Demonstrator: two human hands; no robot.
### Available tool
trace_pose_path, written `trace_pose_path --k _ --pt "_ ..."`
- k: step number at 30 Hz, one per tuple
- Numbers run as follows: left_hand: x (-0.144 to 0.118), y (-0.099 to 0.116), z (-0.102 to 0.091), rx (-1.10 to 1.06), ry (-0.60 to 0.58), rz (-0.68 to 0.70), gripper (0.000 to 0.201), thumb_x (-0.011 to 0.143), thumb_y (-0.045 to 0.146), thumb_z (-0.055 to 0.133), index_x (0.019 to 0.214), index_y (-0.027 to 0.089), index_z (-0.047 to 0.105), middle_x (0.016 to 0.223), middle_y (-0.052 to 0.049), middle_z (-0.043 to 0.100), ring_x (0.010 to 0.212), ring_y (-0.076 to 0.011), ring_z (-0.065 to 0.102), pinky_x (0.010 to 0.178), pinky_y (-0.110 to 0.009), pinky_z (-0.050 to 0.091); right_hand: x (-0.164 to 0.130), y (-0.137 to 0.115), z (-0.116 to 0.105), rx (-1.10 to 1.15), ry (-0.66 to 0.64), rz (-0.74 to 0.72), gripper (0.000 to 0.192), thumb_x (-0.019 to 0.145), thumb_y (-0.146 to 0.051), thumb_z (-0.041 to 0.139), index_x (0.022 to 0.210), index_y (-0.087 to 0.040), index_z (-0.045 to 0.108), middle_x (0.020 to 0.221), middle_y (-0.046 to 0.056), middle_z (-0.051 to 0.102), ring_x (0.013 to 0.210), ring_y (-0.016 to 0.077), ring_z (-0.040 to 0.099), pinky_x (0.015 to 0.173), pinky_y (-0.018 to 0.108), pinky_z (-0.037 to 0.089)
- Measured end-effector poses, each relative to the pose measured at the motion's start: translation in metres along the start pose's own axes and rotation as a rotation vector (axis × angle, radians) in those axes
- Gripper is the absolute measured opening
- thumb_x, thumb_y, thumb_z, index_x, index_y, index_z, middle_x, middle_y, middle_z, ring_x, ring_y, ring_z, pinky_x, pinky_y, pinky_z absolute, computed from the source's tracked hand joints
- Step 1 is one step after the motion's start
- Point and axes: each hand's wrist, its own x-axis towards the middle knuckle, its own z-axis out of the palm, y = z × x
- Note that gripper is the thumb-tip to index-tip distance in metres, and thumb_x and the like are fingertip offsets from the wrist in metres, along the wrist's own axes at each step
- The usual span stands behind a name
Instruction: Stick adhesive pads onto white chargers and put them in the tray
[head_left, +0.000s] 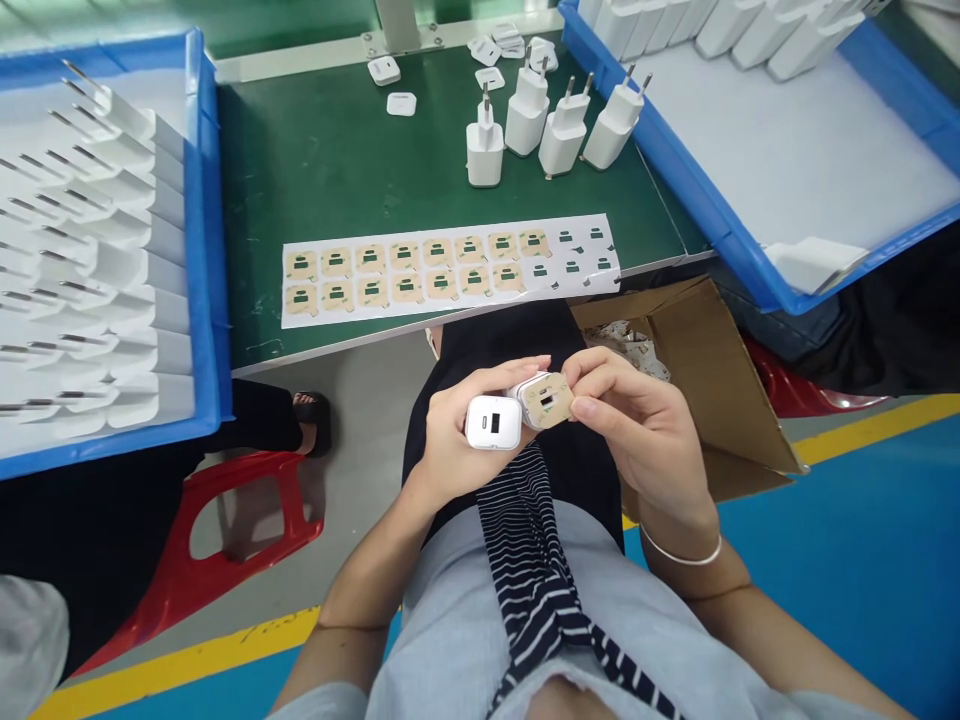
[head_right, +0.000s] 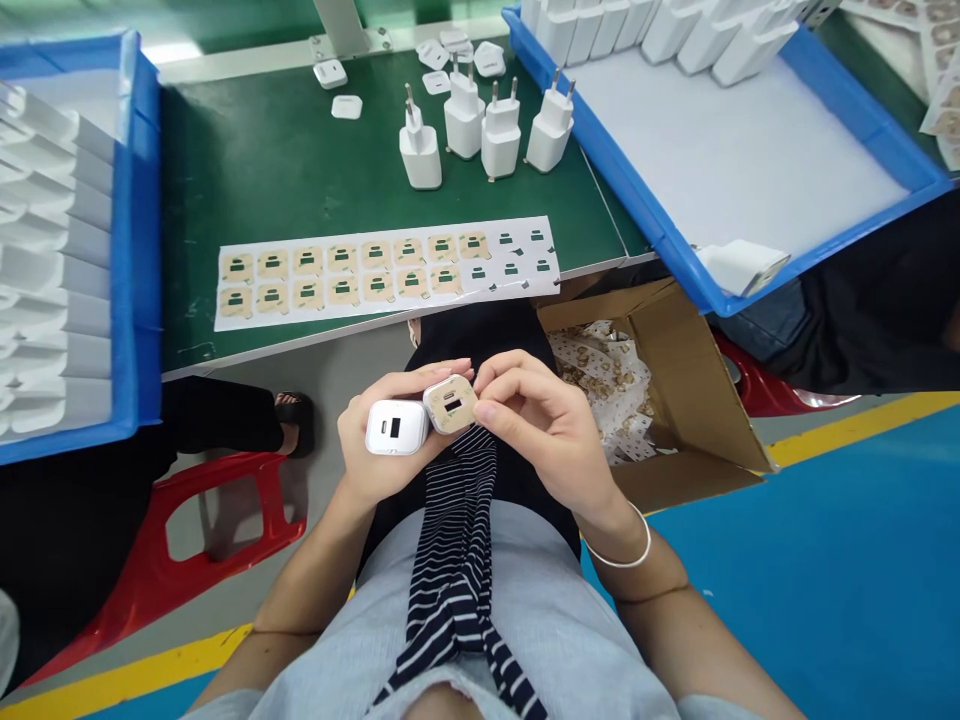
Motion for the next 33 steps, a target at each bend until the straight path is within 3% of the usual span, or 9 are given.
trace_pose_path --k 9,33 --pt "-0.0006 0.0029 -0.001 0.052 0.001 -0.018 0.044 0.076 0.014 0.085 0.117 0.02 0.071 0.125 -0.012 0.076 0.113 -0.0251 0.075 0.1 -0.041 0.063 -0.0021 0.0005 0.0015 -0.063 0.02 -0.009 0.011 0.091 -0.023 0.072 0.079 -0.023 0.073 0.096 0.004 0.064 0.092 0.018 0.062 0.082 0.032 0.053" --pt "-0.0017 -0.003 -0.0018 0.052 -0.005 -0.012 0.044 0.077 0.014 0.084 0.119 0.019 0.07 0.126 -0.013 0.075 0.114 -0.0253 0.075 0.1 -0.038 0.063 -0.0022 0.0006 0.0044 -0.198 0.052 -0.07 0.015 0.092 -0.014 0.069 0.079 -0.021 0.067 0.095 0.003 0.062 0.091 0.0162 0.061 0.079 0.029 0.053"
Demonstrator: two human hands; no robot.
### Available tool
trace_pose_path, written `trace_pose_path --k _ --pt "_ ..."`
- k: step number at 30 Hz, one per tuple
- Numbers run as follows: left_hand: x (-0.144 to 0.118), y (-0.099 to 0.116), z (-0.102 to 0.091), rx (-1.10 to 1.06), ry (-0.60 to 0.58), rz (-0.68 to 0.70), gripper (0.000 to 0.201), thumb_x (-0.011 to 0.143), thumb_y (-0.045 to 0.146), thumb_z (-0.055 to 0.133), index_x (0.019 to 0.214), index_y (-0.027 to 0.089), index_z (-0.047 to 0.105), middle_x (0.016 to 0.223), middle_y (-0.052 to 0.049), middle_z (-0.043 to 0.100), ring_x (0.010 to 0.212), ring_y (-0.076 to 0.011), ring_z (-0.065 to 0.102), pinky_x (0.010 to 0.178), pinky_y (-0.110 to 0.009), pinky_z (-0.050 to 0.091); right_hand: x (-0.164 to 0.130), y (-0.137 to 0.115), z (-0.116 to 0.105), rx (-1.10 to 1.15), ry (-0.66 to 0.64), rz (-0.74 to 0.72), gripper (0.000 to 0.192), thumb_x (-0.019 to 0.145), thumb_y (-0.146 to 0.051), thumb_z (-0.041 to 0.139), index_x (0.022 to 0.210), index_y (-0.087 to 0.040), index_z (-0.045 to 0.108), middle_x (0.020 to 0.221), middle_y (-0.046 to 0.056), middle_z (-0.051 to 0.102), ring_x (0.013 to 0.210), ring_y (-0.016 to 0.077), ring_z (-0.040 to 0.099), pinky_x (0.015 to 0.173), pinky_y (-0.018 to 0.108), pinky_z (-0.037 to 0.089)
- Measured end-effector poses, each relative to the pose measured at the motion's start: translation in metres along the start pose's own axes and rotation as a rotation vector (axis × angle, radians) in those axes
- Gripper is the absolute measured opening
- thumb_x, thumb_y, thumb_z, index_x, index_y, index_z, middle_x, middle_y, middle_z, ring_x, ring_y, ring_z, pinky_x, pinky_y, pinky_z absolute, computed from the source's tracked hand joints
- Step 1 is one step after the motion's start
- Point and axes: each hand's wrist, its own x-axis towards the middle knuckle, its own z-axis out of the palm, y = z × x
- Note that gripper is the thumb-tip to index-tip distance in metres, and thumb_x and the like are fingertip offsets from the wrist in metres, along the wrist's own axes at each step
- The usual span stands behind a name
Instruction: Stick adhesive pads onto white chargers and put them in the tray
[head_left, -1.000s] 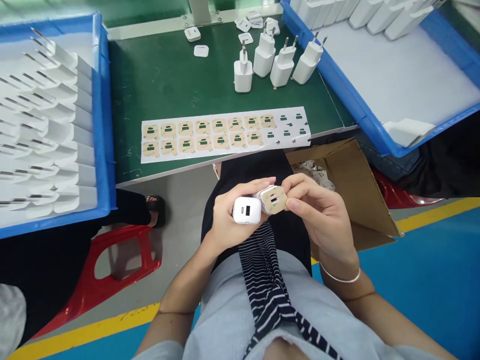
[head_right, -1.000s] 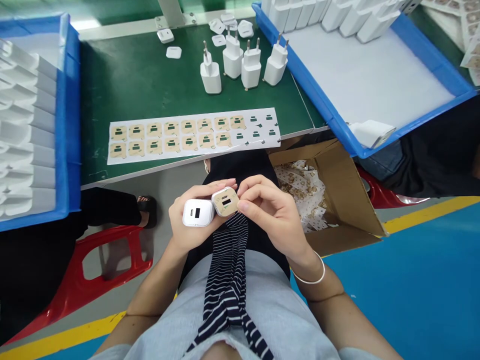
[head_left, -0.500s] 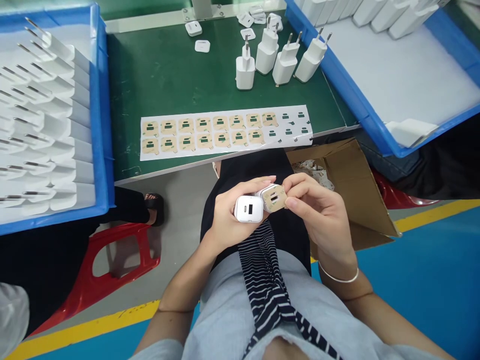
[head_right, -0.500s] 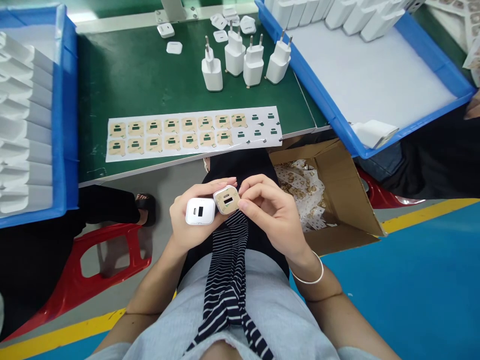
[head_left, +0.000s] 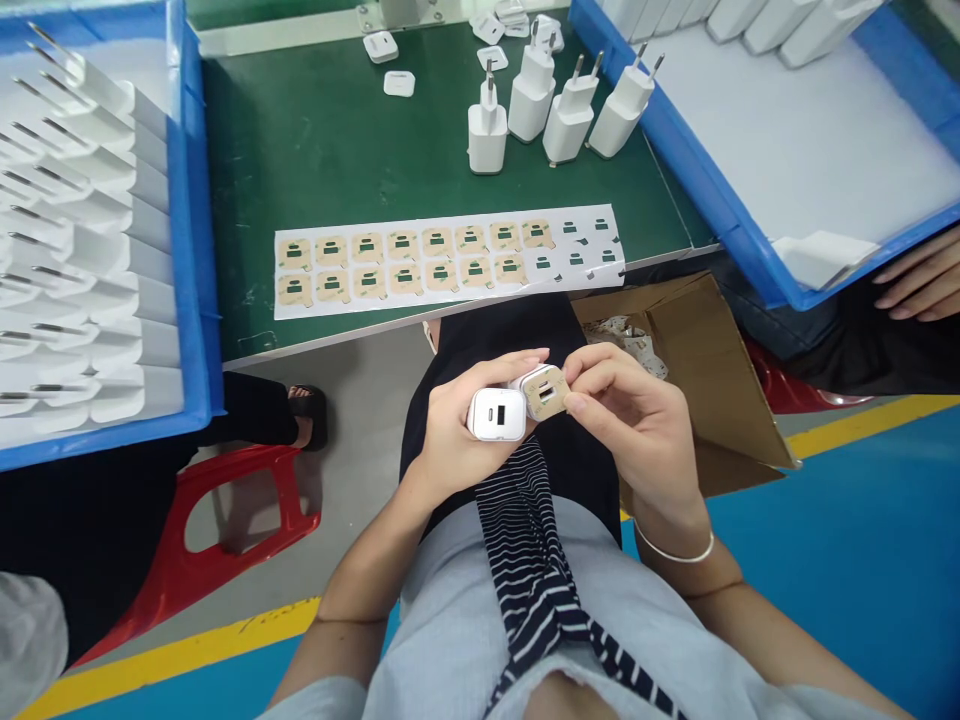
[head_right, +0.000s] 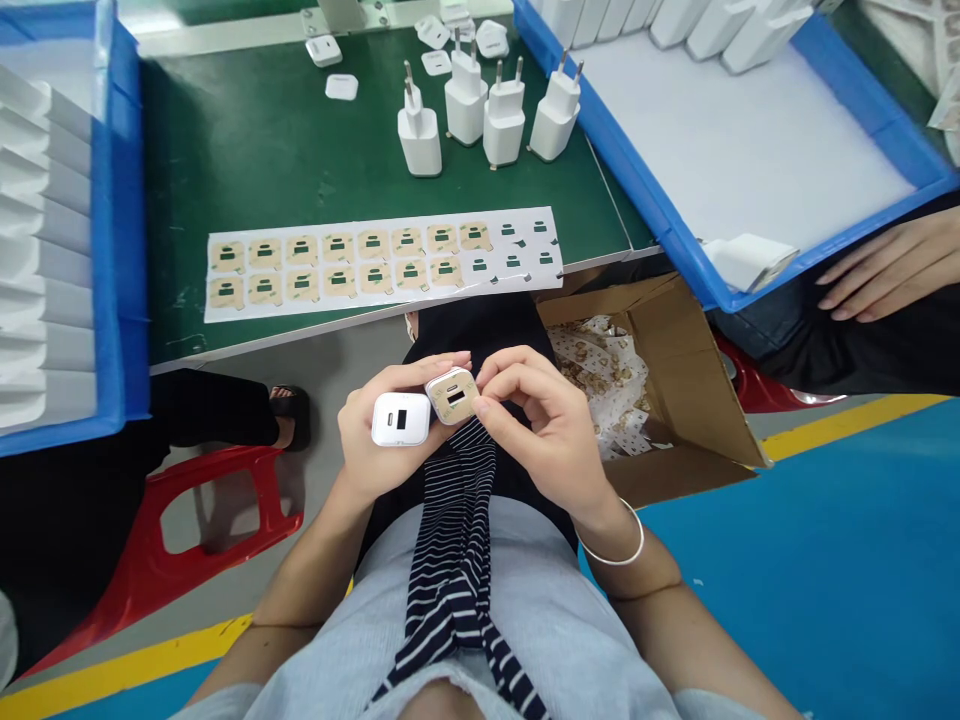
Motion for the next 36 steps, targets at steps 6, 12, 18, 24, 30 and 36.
trace_pose_path --k 6,12,18,24,30,36 --pt "0.0 0.0 0.0 0.002 0.003 -0.006 0.046 0.076 0.011 0.084 0.119 0.019 0.07 0.125 -0.013 0.076 0.114 -0.0246 0.075 0.101 -0.037 0.062 0.0 0.001 0.0 -0.023 0.002 -0.02 0.015 0.092 -0.013 0.069 0.079 -0.021 0.067 0.095 0.002 0.063 0.09 0.0153 0.06 0.079 0.028 0.052" --pt "-0.001 -0.001 0.002 -0.015 0.004 -0.017 0.047 0.075 0.009 0.084 0.119 0.019 0.07 0.126 -0.013 0.076 0.114 -0.0248 0.075 0.101 -0.038 0.062 0.001 0.0 -0.001 -0.07 -0.01 -0.02 0.017 0.092 -0.014 0.069 0.077 -0.021 0.064 0.095 0.002 0.063 0.091 0.0152 0.06 0.08 0.029 0.049" --pt "0.003 0.003 0.0 -0.122 0.032 -0.103 0.041 0.073 0.011 0.087 0.111 0.02 0.072 0.121 -0.011 0.078 0.113 -0.0257 0.076 0.101 -0.041 0.063 0.01 0.004 -0.011 0.025 -0.164 0.162 0.035 0.092 -0.028 0.072 0.065 -0.019 0.053 0.089 0.002 0.061 0.086 0.0152 0.058 0.079 0.029 0.047" --pt "0.001 0.0 0.002 -0.046 -0.01 -0.06 0.044 0.074 0.01 0.086 0.115 0.022 0.072 0.123 -0.009 0.077 0.112 -0.0241 0.076 0.097 -0.036 0.064 0.019 0.012 -0.002 0.189 -0.132 0.245 0.032 0.095 -0.037 0.068 0.07 -0.02 0.056 0.073 -0.001 0.052 0.069 0.0124 0.05 0.063 0.027 0.042" --pt "0.001 -0.003 0.008 0.024 0.042 -0.071 0.043 0.074 0.012 0.086 0.115 0.021 0.072 0.121 -0.008 0.078 0.109 -0.0213 0.077 0.096 -0.03 0.063 0.025 0.018 0.003 0.3 -0.165 0.329 0.033 0.087 -0.039 0.076 0.073 -0.02 0.053 0.075 -0.002 0.051 0.066 0.0111 0.047 0.057 0.024 0.041" --pt "0.004 -0.003 0.013 0.015 0.113 -0.154 0.042 0.071 0.017 0.089 0.109 0.02 0.073 0.119 -0.008 0.079 0.106 -0.0214 0.077 0.092 -0.029 0.064 0.022 0.026 0.014 0.251 -0.121 0.253 0.037 0.083 -0.033 0.08 0.08 -0.022 0.045 0.083 -0.003 0.048 0.071 0.0103 0.045 0.058 0.022 0.041"
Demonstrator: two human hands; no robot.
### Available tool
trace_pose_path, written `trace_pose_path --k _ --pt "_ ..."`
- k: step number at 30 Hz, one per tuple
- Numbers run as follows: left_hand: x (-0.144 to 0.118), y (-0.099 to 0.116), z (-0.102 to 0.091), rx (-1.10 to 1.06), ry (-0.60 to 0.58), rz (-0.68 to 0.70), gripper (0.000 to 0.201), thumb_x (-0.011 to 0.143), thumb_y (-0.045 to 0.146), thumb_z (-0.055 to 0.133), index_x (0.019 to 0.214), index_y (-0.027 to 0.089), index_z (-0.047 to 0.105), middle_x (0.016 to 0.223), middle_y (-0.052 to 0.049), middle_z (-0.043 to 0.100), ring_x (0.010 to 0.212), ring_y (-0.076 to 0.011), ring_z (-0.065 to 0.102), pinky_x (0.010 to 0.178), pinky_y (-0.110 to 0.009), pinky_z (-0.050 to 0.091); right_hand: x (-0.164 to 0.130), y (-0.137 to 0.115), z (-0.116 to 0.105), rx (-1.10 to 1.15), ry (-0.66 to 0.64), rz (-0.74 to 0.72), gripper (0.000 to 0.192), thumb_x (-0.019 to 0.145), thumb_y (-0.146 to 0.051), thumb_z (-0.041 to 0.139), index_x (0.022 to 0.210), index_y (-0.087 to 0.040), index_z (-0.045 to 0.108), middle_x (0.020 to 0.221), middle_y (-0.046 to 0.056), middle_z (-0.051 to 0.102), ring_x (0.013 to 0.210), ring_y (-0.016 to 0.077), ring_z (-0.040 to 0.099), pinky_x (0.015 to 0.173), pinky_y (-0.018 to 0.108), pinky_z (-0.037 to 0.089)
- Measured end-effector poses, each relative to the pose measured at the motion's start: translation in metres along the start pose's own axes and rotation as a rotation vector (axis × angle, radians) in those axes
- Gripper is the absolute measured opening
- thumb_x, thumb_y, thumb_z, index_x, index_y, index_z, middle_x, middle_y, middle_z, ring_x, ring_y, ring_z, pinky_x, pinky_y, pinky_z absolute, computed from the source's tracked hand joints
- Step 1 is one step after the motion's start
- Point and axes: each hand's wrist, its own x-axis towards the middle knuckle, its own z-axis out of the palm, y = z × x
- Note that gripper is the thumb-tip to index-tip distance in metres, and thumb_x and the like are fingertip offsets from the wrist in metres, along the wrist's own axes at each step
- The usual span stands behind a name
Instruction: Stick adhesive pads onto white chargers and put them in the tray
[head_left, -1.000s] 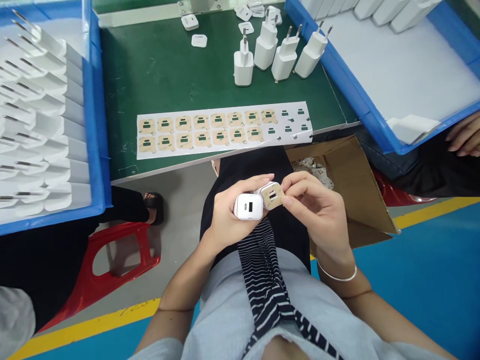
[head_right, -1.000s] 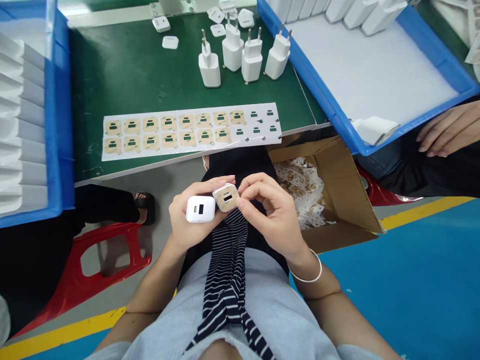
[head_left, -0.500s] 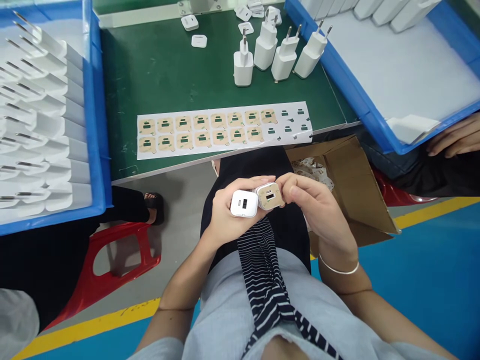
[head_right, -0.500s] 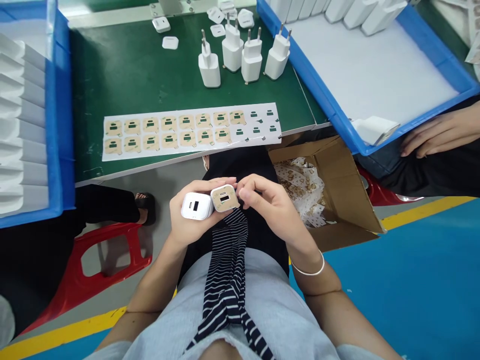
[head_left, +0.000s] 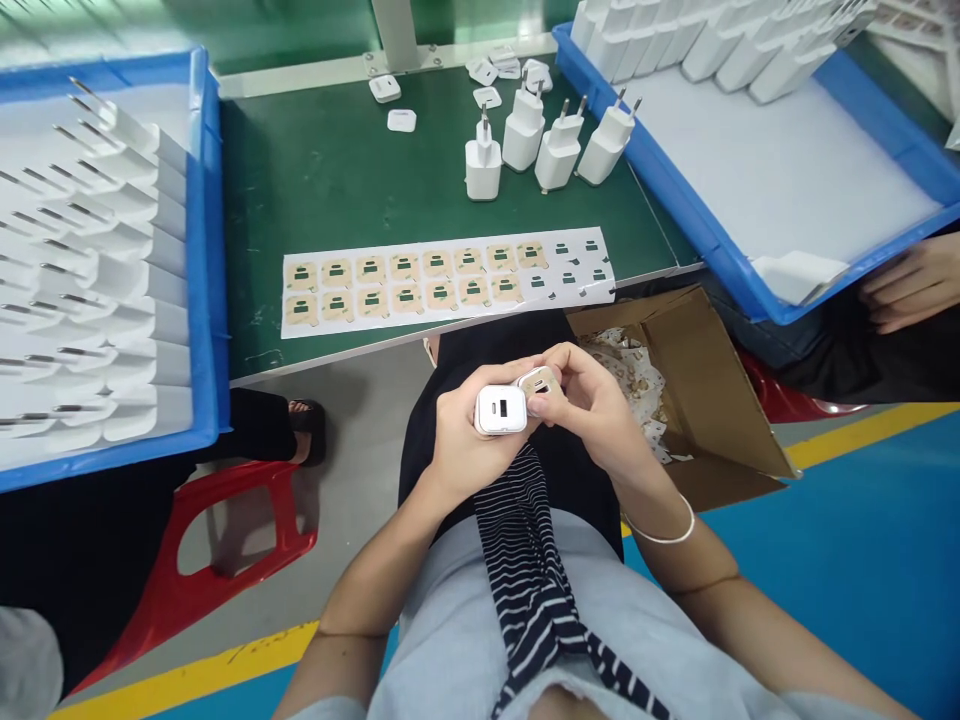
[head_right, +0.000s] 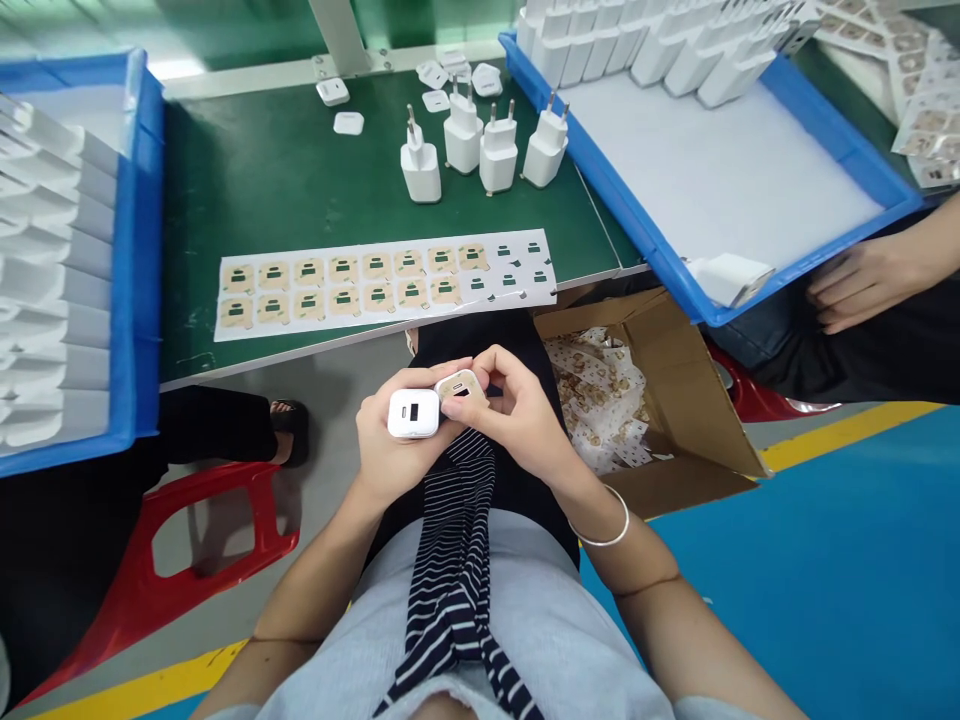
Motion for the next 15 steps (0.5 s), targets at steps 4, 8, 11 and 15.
trace_pose_path --k 4,8,11,15 --pt "-0.002 -0.004 -0.001 0.015 0.072 -0.051 0.036 0.073 0.024 0.089 0.105 0.019 0.072 0.114 -0.009 0.08 0.103 -0.0227 0.078 0.088 -0.032 0.065 0.009 0.003 -0.003 -0.086 -0.033 -0.011 0.037 0.082 -0.034 0.08 0.084 -0.023 0.045 0.086 -0.003 0.05 0.076 0.0121 0.048 0.059 0.024 0.041" --pt "-0.002 -0.008 -0.012 0.023 0.112 -0.107 0.036 0.073 0.023 0.088 0.104 0.019 0.072 0.113 -0.01 0.08 0.105 -0.0242 0.078 0.093 -0.035 0.063 0.029 -0.016 -0.014 -0.223 -0.082 -0.102 0.035 0.078 -0.042 0.084 0.092 -0.023 0.058 0.092 0.001 0.059 0.082 0.0151 0.055 0.065 0.027 0.046" --pt "-0.003 -0.011 -0.022 -0.022 0.108 -0.083 0.038 0.074 0.021 0.087 0.108 0.018 0.071 0.121 -0.013 0.077 0.112 -0.0261 0.075 0.103 -0.042 0.059 0.05 -0.032 -0.017 -0.407 0.107 -0.327 0.02 0.087 -0.038 0.075 0.09 -0.024 0.062 0.09 0.002 0.062 0.084 0.0164 0.057 0.07 0.031 0.048" --pt "-0.004 -0.016 -0.033 0.045 0.081 0.064 0.037 0.074 0.02 0.086 0.109 0.019 0.072 0.123 -0.013 0.075 0.117 -0.0255 0.072 0.107 -0.045 0.056 0.085 -0.038 -0.023 -0.771 0.219 -0.532 0.005 0.089 -0.019 0.066 0.091 -0.024 0.067 0.098 0.005 0.067 0.087 0.0199 0.06 0.076 0.037 0.049"
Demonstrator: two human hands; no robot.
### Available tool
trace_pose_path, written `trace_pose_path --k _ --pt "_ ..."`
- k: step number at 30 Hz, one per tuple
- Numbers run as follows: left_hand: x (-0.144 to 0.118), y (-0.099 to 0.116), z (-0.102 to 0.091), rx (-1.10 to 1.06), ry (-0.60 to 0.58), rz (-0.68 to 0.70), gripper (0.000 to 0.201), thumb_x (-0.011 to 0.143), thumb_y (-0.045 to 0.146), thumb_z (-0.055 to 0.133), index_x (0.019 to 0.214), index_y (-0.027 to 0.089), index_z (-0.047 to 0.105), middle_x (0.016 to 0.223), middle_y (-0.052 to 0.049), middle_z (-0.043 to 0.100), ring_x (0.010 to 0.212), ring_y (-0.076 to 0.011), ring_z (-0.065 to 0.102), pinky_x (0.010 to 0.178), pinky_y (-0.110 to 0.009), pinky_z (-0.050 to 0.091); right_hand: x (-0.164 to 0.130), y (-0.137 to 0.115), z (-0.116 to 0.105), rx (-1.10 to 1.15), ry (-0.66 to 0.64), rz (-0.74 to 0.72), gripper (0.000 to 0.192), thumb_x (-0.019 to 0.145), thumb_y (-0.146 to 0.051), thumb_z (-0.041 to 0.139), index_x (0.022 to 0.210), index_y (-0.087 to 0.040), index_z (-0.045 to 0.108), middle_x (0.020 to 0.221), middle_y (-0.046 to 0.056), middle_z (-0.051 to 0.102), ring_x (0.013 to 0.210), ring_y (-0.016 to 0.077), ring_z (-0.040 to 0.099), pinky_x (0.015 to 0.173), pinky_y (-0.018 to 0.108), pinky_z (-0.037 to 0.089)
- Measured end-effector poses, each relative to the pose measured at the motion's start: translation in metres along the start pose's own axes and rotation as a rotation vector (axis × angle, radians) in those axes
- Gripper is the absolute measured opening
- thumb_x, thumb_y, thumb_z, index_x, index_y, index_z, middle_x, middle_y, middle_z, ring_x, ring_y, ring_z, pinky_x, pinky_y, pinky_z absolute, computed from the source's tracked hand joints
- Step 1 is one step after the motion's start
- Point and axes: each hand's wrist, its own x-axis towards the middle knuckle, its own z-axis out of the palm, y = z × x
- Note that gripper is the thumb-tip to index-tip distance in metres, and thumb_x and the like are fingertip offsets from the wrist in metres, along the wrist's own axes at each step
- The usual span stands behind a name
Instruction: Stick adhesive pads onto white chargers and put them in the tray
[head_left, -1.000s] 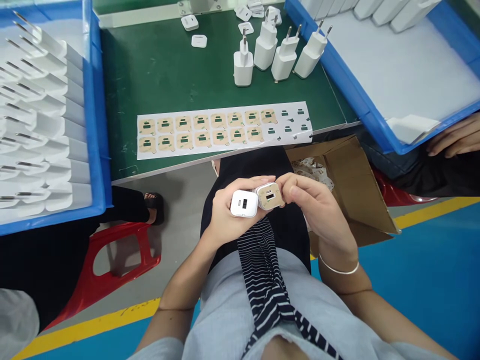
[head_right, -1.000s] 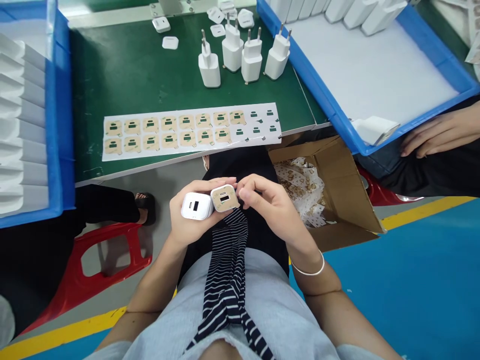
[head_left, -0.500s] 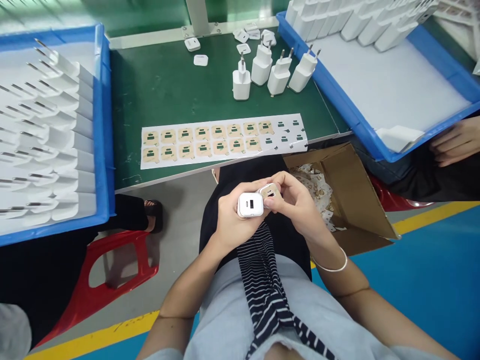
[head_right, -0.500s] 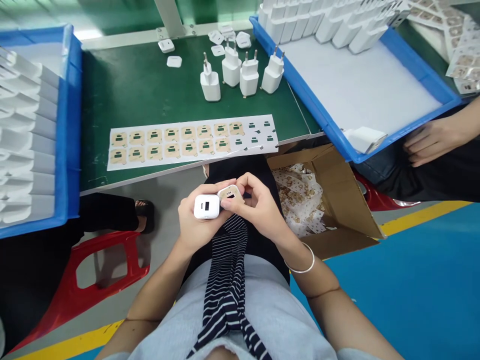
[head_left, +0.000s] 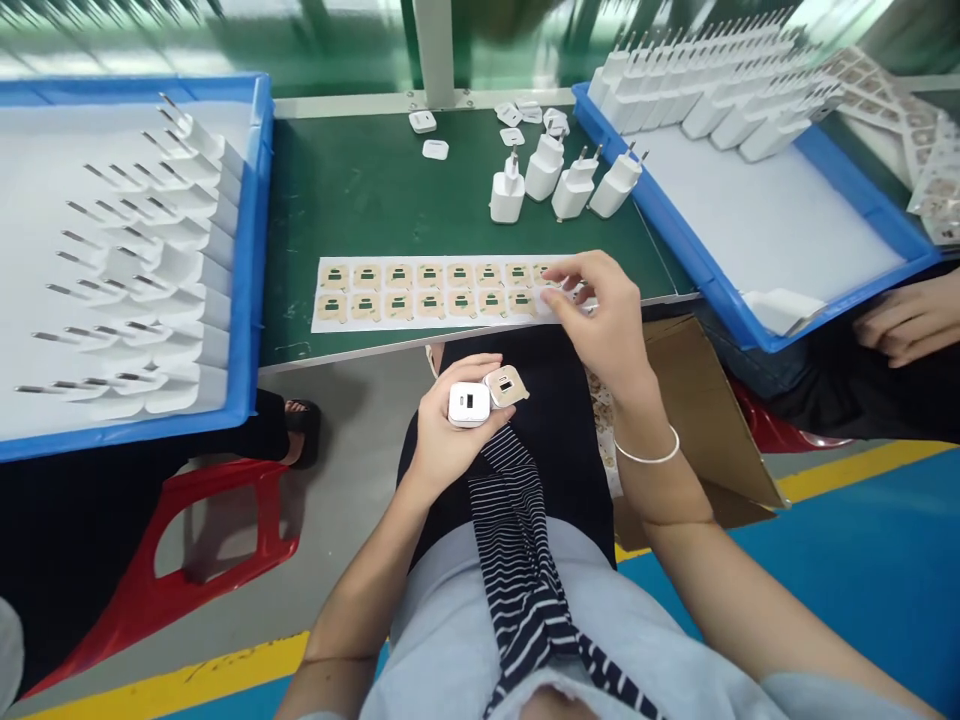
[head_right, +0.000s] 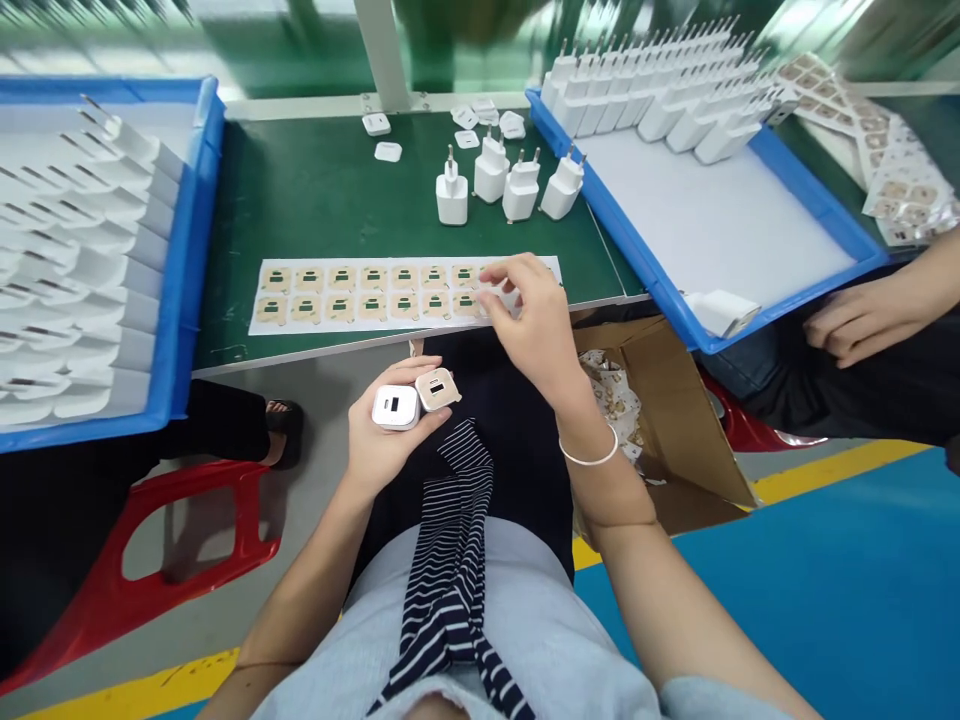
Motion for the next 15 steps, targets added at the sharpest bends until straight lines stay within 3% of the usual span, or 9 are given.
trace_pose_path --k 3,7,11,15 --pt "0.004 -0.003 -0.005 0.117 -0.044 0.105 0.036 0.075 0.02 0.086 0.109 0.021 0.073 0.127 -0.012 0.072 0.121 -0.026 0.068 0.108 -0.046 0.055 0.02 0.019 -0.002 -0.132 -0.075 -0.041 0.018 0.085 -0.01 0.063 0.096 -0.022 0.071 0.104 0.007 0.069 0.092 0.0228 0.062 0.077 0.04 0.051" --pt "0.018 -0.011 -0.003 0.155 -0.136 0.176 0.038 0.078 0.023 0.084 0.114 0.021 0.072 0.149 -0.016 0.058 0.136 -0.0306 0.059 0.113 -0.049 0.05 0.033 0.033 -0.013 -0.194 -0.179 0.003 0.02 0.082 -0.009 0.066 0.095 -0.02 0.077 0.104 0.008 0.069 0.083 0.0201 0.062 0.077 0.041 0.053" --pt "0.031 -0.017 0.01 0.129 -0.258 0.178 0.038 0.081 0.023 0.081 0.117 0.019 0.07 0.156 -0.019 0.051 0.142 -0.0319 0.054 0.117 -0.051 0.045 0.025 0.032 -0.021 -0.203 -0.24 0.015 0.017 0.084 -0.016 0.072 0.099 -0.021 0.08 0.103 0.008 0.069 0.077 0.0181 0.059 0.075 0.04 0.053" --pt "0.039 -0.017 0.023 0.06 -0.323 0.177 0.038 0.082 0.018 0.076 0.119 0.018 0.068 0.148 -0.019 0.059 0.138 -0.0289 0.058 0.117 -0.047 0.047 0.014 0.032 -0.024 -0.171 -0.241 -0.014 0.017 0.086 -0.018 0.071 0.099 -0.023 0.081 0.103 0.007 0.069 0.078 0.0183 0.059 0.072 0.038 0.052"
